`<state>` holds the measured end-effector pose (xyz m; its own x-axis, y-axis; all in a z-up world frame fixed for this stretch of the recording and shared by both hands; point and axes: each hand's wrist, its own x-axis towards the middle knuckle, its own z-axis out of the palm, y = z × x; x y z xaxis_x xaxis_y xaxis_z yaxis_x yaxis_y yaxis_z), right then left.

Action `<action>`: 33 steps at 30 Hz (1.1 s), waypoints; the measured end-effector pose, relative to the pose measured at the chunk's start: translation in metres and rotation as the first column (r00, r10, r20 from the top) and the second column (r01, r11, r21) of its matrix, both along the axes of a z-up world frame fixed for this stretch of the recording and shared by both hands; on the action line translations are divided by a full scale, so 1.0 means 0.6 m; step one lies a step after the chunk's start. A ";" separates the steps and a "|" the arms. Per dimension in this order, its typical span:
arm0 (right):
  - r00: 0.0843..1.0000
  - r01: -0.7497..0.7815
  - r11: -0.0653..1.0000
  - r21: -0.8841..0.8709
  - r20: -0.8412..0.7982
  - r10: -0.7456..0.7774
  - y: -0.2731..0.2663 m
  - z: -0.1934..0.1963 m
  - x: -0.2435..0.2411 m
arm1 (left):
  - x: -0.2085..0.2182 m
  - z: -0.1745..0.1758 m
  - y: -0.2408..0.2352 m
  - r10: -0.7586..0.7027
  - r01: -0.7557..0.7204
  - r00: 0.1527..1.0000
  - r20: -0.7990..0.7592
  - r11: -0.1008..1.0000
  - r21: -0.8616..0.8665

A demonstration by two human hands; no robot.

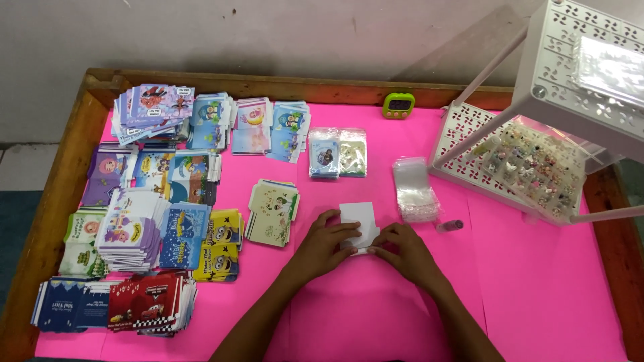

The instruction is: The person packages individual printed cards by picking up a card and inserting it into a small plastic bag, then sealing the bag with a stapler, and finally placing the packaged card onto a stack. This process is repeated for multiple cards.

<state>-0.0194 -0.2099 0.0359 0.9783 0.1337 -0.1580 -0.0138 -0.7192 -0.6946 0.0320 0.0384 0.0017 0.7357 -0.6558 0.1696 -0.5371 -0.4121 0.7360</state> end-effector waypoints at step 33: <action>0.996 0.038 0.994 0.106 -0.082 -0.029 -0.011 -0.012 0.007 | 0.010 -0.014 0.003 -0.078 0.078 0.996 0.045 0.997 0.009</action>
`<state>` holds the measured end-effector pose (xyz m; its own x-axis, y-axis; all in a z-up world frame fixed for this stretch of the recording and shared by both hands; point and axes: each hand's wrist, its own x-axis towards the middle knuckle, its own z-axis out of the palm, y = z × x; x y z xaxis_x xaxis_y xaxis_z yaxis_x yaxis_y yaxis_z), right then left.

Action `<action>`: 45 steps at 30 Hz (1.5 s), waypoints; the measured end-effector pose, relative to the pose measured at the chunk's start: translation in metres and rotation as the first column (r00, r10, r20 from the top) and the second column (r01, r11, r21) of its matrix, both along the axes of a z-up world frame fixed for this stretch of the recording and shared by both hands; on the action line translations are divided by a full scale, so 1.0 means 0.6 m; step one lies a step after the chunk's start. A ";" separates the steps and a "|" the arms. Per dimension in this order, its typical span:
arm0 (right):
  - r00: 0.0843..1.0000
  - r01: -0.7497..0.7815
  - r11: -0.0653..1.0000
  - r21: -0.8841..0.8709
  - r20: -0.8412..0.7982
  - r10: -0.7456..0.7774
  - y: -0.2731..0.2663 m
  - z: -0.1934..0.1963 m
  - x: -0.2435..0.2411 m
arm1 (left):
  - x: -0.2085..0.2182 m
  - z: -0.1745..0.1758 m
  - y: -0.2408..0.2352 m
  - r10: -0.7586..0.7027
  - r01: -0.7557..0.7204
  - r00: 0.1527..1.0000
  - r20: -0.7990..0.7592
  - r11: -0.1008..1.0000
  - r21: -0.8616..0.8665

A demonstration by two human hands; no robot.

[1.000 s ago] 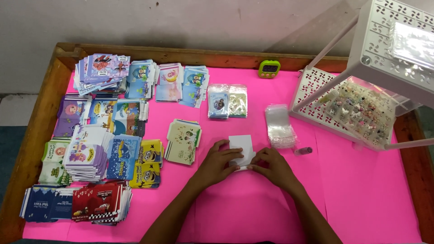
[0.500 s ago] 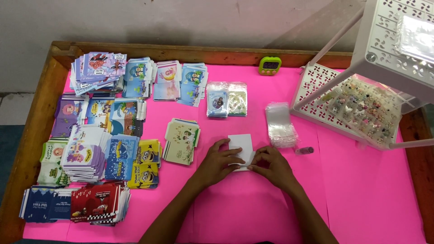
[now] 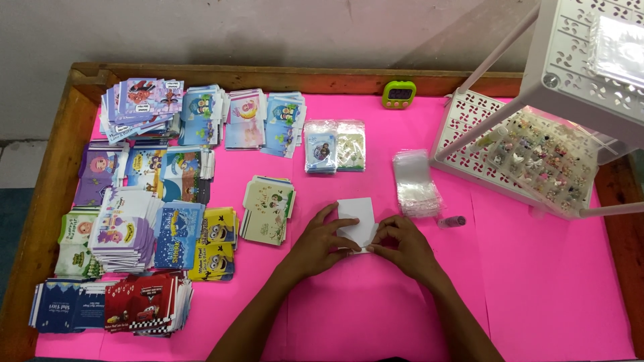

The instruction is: The person packages individual printed cards by picking up a card and inserting it into a small plastic bag, then sealing the bag with a stapler, and finally placing the packaged card onto a stack. This process is repeated for multiple cards.

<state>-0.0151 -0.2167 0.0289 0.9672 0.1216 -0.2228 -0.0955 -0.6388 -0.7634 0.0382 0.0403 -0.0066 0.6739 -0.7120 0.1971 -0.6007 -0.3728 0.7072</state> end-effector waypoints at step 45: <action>0.994 -0.058 0.996 0.064 -0.089 0.064 -0.019 0.031 0.010 | 0.008 0.044 0.009 -0.032 0.078 0.954 -0.297 0.987 0.143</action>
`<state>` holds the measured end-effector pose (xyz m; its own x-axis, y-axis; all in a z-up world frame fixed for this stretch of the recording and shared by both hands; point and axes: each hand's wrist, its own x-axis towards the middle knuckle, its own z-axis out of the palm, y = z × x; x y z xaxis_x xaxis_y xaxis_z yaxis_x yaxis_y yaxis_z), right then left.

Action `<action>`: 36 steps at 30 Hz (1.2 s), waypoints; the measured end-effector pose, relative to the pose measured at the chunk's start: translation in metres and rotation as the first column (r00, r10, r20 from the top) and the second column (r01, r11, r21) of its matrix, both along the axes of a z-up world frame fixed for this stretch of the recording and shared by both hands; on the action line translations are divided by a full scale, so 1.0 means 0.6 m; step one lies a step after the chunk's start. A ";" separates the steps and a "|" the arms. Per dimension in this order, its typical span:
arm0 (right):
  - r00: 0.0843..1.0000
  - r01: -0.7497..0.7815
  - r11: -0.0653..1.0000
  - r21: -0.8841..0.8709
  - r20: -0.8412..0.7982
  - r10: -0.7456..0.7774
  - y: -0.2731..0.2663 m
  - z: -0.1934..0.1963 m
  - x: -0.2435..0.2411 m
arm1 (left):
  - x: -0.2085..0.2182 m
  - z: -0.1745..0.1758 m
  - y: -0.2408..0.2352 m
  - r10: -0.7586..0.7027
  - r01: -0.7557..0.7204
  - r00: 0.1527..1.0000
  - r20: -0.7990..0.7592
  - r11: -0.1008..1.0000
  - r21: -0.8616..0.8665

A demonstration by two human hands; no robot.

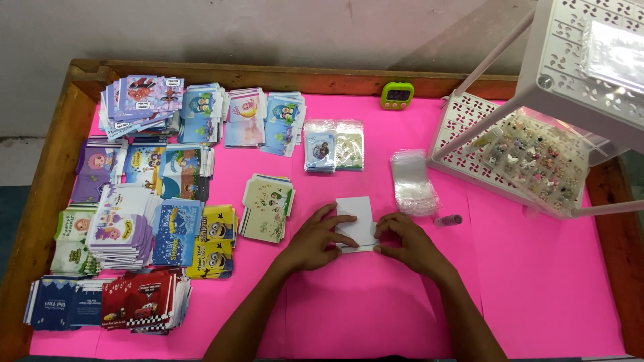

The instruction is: The person packages individual printed cards by picking up a card and inserting it into a small plastic bag, then sealing the bag with a stapler, and finally placing the packaged card onto a stack. This process is repeated for multiple cards.

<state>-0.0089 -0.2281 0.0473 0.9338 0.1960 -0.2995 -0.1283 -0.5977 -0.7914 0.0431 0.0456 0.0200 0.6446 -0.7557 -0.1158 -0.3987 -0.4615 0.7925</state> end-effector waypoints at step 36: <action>0.889 -0.043 0.998 -0.040 -0.458 0.020 0.105 0.015 0.022 | -0.007 -0.025 -0.006 0.057 -0.057 0.998 0.038 0.998 -0.013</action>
